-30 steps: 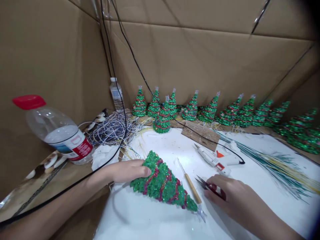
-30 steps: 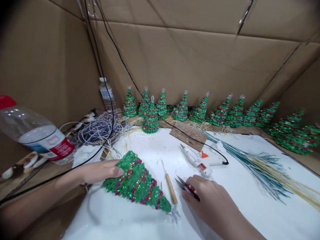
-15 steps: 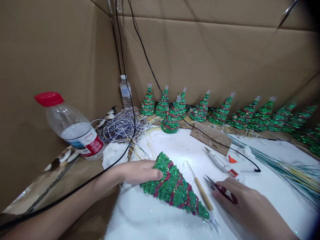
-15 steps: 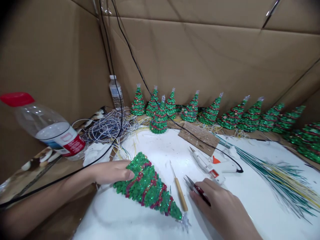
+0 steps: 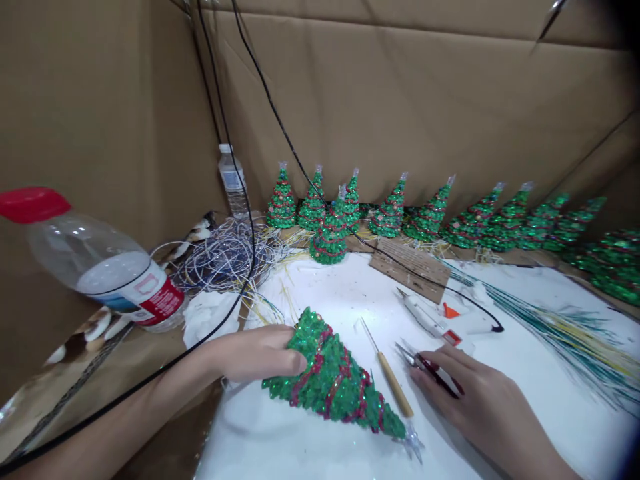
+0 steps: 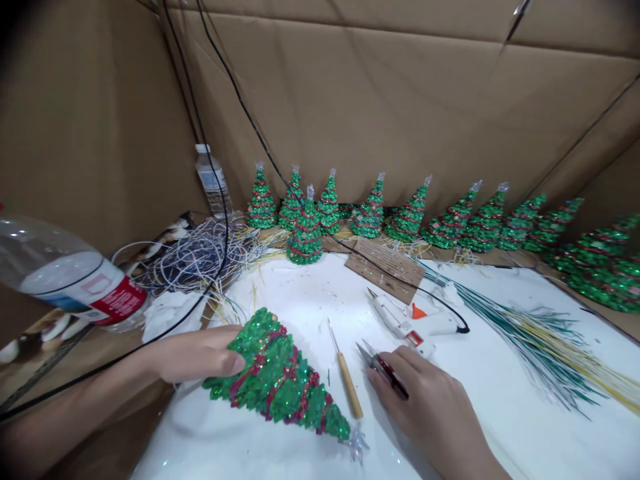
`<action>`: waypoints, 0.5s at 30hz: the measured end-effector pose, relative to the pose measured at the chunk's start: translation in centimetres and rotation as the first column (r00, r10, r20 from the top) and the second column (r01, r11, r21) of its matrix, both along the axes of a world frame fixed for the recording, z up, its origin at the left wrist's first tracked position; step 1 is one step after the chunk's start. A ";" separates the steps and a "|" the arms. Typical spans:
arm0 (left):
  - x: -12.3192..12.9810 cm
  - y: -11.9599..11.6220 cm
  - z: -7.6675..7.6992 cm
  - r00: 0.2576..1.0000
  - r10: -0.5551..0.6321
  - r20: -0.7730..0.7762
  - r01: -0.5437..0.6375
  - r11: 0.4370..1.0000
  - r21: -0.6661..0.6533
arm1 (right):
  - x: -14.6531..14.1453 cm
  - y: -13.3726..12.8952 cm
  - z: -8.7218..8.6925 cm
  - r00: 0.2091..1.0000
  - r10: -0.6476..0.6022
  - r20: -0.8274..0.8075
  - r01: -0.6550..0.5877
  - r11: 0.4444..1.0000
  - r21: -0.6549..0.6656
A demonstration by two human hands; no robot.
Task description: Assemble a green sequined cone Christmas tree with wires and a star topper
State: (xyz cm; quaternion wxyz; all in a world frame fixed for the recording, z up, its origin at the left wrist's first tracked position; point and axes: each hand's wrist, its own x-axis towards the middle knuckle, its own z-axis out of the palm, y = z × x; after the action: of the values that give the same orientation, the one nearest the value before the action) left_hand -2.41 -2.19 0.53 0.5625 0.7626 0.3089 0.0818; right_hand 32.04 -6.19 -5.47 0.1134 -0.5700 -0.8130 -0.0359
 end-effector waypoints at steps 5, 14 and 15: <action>0.1 0.1 0.4 0.996 -0.063 0.061 0.070 0.990 -0.124 | 0.0 0.1 0.1 1.000 -0.002 -0.019 0.002 1.000 -0.021; 0.1 0.2 0.8 0.997 -0.076 0.027 0.079 0.982 -0.169 | -0.5 -0.4 0.6 0.997 -0.047 -0.069 0.038 0.990 -0.134; 0.1 0.2 0.7 0.997 -0.070 0.018 0.072 0.983 -0.171 | -0.5 -0.4 0.6 0.996 -0.046 -0.081 0.033 0.989 -0.147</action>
State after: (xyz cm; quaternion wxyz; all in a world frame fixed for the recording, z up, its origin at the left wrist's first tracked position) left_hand -2.33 -1.94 1.27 0.6303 0.7214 0.2842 0.0393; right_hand 31.53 -6.64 -4.90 0.1049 -0.5937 -0.7965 0.0450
